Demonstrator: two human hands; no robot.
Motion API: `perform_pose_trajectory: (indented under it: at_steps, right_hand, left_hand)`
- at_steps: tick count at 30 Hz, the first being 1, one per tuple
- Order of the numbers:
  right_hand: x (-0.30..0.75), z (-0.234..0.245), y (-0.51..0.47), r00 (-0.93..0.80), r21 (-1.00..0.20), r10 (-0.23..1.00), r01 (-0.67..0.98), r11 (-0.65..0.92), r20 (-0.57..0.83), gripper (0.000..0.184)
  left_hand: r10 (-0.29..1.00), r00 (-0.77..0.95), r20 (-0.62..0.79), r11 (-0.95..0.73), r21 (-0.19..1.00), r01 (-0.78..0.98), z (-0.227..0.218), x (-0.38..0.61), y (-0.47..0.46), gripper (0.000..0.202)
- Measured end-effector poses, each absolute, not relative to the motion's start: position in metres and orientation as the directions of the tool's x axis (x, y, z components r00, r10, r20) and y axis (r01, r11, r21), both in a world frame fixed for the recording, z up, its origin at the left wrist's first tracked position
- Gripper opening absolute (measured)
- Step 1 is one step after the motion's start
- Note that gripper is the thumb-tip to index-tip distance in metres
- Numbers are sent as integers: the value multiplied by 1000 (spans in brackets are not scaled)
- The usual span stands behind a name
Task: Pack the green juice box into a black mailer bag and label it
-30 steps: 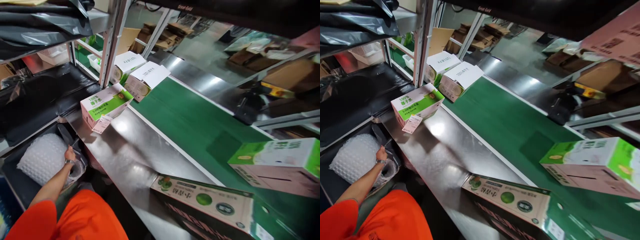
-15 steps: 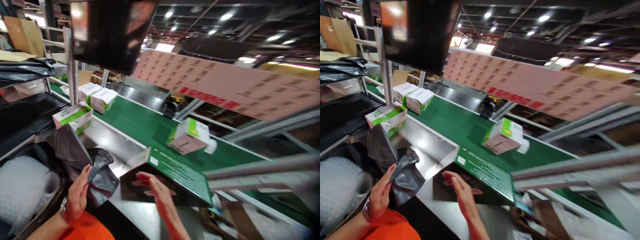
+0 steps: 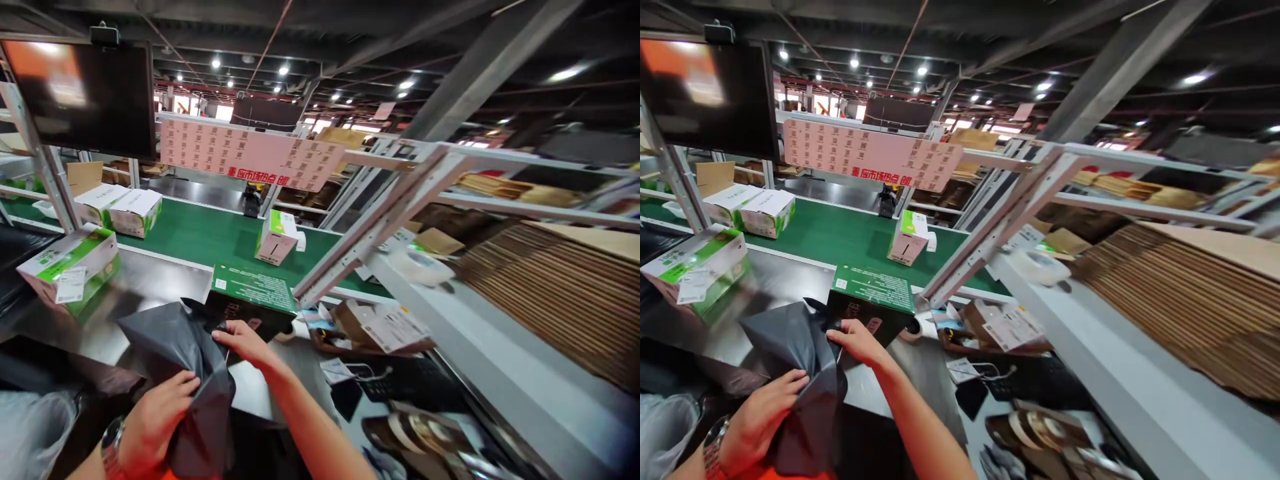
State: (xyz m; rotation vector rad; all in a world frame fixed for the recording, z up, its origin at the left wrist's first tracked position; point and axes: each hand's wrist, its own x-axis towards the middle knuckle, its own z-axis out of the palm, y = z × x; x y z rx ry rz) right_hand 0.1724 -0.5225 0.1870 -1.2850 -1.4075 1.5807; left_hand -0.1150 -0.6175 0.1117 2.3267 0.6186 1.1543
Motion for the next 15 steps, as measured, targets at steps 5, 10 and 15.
perform_pose_trajectory:
  at_steps: [5, 10, 15]
  right_hand:
    - [176, 214, -531, 23, -998, 1000, 69, 0, 2, 61]
    - [124, 222, -541, 40, -982, 984, 86, 167, 171, 58]
    - [61, 216, -536, -355, -955, 907, 103, 279, 227, 50]
  left_hand:
    - [886, 276, 374, -448, 843, 297, 103, -139, -584, 34]
    - [962, 219, 164, -212, 953, 217, 114, -150, -553, 49]
    - [955, 296, 25, -66, 989, 131, 125, -143, -529, 63]
